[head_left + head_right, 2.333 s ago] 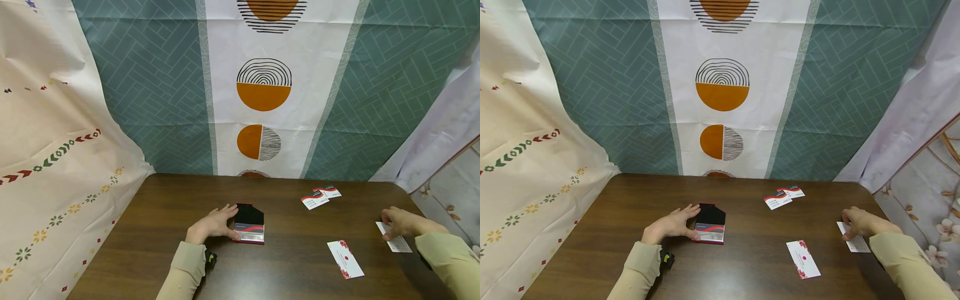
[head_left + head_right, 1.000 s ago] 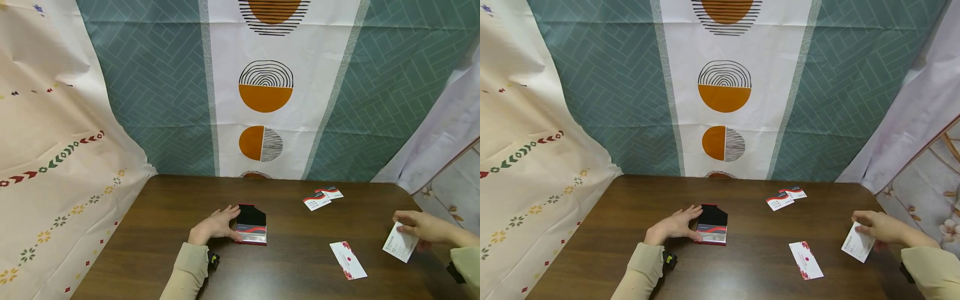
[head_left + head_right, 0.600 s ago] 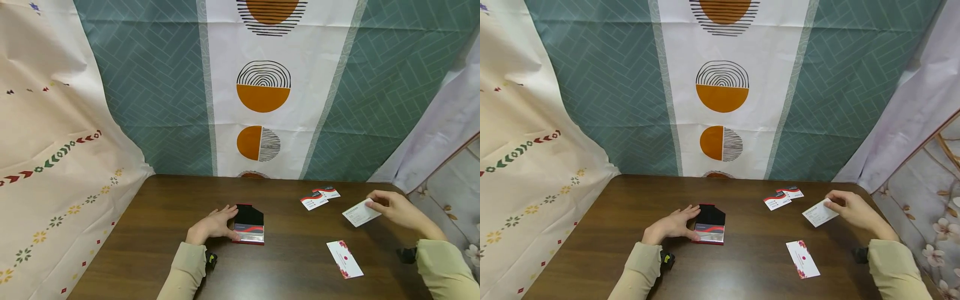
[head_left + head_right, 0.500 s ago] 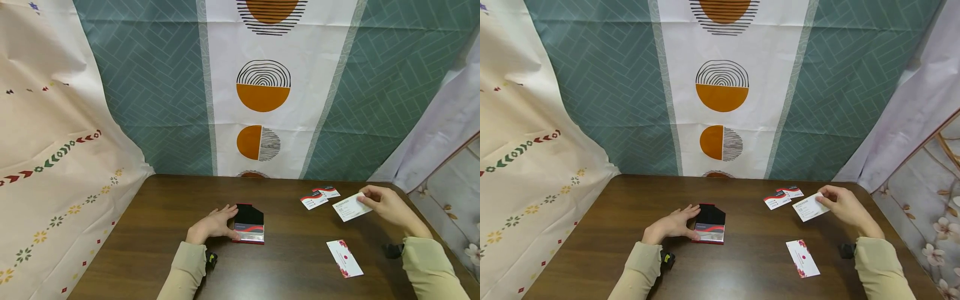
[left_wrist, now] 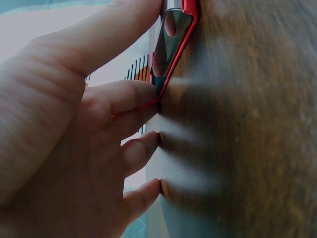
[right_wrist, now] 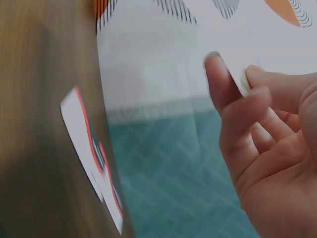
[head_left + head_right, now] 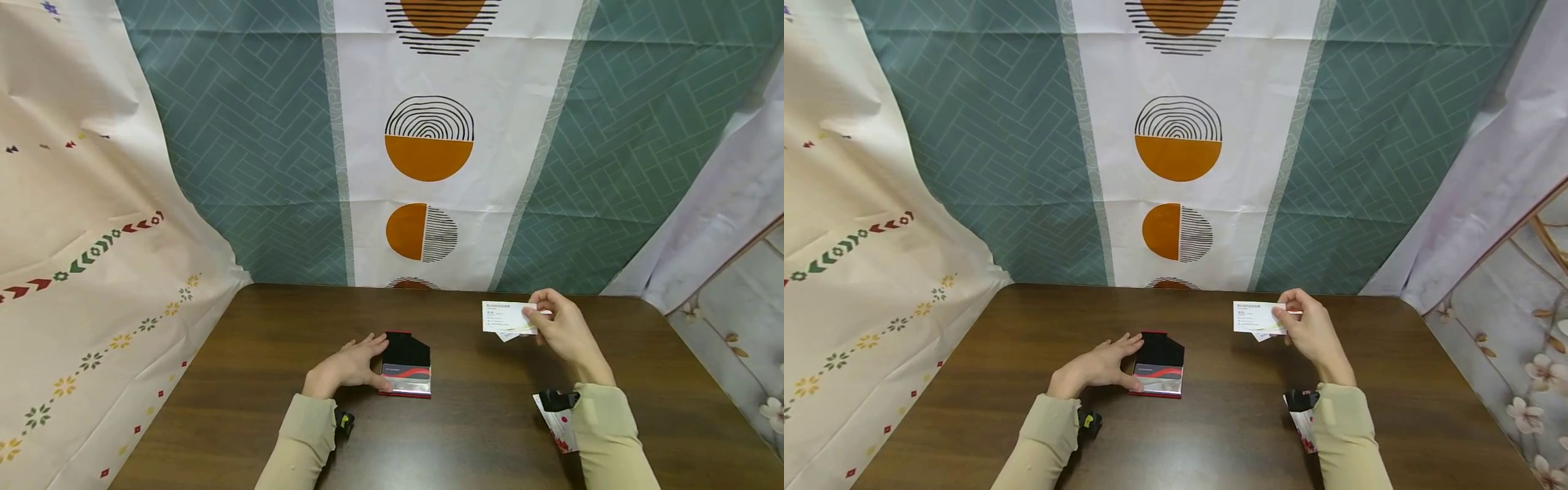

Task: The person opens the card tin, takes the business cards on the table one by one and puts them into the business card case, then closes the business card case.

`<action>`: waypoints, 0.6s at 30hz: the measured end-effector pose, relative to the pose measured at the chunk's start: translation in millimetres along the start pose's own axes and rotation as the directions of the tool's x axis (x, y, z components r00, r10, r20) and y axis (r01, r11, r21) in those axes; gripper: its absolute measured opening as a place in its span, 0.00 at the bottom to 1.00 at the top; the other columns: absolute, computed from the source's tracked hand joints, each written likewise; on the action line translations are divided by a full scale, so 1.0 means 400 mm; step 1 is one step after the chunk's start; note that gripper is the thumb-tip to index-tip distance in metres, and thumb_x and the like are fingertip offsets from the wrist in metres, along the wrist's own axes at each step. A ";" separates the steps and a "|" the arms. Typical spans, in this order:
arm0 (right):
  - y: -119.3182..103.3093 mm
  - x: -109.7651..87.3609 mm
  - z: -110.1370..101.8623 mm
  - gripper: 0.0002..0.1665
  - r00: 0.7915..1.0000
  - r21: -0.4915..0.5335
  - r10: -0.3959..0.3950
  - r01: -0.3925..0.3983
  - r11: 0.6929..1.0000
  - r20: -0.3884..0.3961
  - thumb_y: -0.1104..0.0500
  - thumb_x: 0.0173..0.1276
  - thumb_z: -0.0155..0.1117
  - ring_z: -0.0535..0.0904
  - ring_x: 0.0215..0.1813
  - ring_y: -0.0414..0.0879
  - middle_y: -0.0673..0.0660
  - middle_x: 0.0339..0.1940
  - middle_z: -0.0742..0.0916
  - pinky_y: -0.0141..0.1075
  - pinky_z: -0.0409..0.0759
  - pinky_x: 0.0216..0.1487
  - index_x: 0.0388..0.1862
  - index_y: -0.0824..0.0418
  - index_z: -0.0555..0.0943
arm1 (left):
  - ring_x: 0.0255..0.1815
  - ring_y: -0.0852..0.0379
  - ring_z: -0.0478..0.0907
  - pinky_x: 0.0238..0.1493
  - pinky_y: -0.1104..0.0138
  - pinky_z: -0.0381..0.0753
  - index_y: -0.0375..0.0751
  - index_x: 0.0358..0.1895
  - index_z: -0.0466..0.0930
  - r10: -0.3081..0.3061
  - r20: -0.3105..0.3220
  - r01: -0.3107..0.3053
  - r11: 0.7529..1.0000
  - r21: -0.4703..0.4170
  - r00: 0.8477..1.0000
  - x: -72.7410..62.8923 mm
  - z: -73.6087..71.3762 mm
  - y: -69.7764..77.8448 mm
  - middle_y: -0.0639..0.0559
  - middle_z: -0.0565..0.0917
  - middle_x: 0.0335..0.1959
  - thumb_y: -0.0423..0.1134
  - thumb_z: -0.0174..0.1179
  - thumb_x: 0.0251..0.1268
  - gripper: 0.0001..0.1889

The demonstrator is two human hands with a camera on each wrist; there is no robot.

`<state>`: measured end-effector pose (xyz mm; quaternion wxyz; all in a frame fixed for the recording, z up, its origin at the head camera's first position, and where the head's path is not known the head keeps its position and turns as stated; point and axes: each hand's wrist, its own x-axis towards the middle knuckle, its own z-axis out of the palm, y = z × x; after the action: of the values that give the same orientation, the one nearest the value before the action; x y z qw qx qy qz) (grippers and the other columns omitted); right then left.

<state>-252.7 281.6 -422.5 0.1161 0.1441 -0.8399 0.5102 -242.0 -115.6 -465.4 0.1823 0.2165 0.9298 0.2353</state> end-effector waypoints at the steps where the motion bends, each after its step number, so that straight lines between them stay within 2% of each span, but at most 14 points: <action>1: -0.003 0.002 0.016 0.09 1.000 0.034 0.015 -0.015 0.999 0.010 0.69 0.69 0.61 0.75 0.15 0.47 0.65 0.30 0.81 0.39 0.78 0.15 0.43 0.71 0.71 | 0.78 0.46 0.45 0.75 0.47 0.41 0.39 0.75 0.59 -0.002 0.001 0.002 1.000 0.000 1.000 0.000 0.000 0.000 0.48 0.55 0.78 0.54 0.73 0.52 0.50; 5: -0.013 0.009 0.081 0.11 0.996 0.139 0.074 -0.079 0.987 0.042 0.71 0.70 0.59 0.79 0.22 0.50 0.67 0.37 0.80 0.47 0.82 0.20 0.48 0.71 0.71 | 0.78 0.46 0.45 0.75 0.47 0.40 0.39 0.76 0.58 -0.006 -0.003 0.006 1.000 -0.010 1.000 0.001 0.001 -0.003 0.48 0.55 0.78 0.54 0.73 0.51 0.50; 10: -0.025 0.008 0.159 0.15 0.993 0.177 0.107 -0.113 0.978 0.045 0.70 0.70 0.60 0.77 0.19 0.52 0.65 0.32 0.77 0.53 0.82 0.22 0.55 0.68 0.77 | 0.78 0.45 0.44 0.75 0.47 0.40 0.38 0.75 0.59 -0.003 -0.008 0.002 1.000 -0.024 1.000 0.001 0.001 -0.003 0.47 0.55 0.78 0.54 0.73 0.51 0.50; 12: -0.055 0.004 0.183 0.14 0.992 0.155 0.113 -0.119 0.981 0.049 0.71 0.70 0.60 0.76 0.17 0.56 0.65 0.30 0.76 0.47 0.81 0.20 0.53 0.69 0.79 | 0.78 0.46 0.44 0.75 0.48 0.40 0.38 0.75 0.60 -0.003 -0.010 0.003 1.000 -0.028 1.000 0.001 0.001 -0.002 0.48 0.55 0.78 0.54 0.73 0.52 0.50; 13: -0.059 0.003 0.196 0.13 0.993 0.140 0.111 -0.117 0.983 0.051 0.70 0.69 0.61 0.75 0.17 0.55 0.64 0.29 0.77 0.44 0.80 0.19 0.51 0.68 0.80 | 0.78 0.46 0.44 0.75 0.48 0.41 0.38 0.75 0.60 -0.004 -0.010 0.003 1.000 -0.029 1.000 0.001 0.001 -0.002 0.48 0.55 0.78 0.54 0.73 0.52 0.49; 16: -0.064 0.003 0.225 0.09 0.993 0.065 0.104 -0.107 0.992 0.051 0.70 0.68 0.62 0.77 0.22 0.53 0.61 0.30 0.82 0.35 0.77 0.24 0.46 0.66 0.81 | 0.78 0.46 0.44 0.75 0.48 0.41 0.38 0.75 0.60 -0.006 -0.014 0.006 1.000 -0.021 1.000 0.001 0.001 -0.003 0.48 0.55 0.78 0.55 0.73 0.51 0.50; 18: -0.047 0.002 0.242 0.07 0.995 0.015 0.093 -0.093 0.996 0.042 0.70 0.66 0.63 0.77 0.27 0.47 0.58 0.30 0.84 0.33 0.74 0.28 0.43 0.65 0.82 | 0.78 0.46 0.45 0.75 0.48 0.42 0.39 0.75 0.60 -0.007 -0.016 0.007 1.000 -0.015 1.000 0.002 0.004 -0.004 0.48 0.55 0.77 0.55 0.73 0.51 0.50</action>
<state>-251.5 187.1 -450.6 0.0737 0.1163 -0.8435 0.5192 -242.6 -115.8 -467.6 0.1772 0.2100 0.9302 0.2433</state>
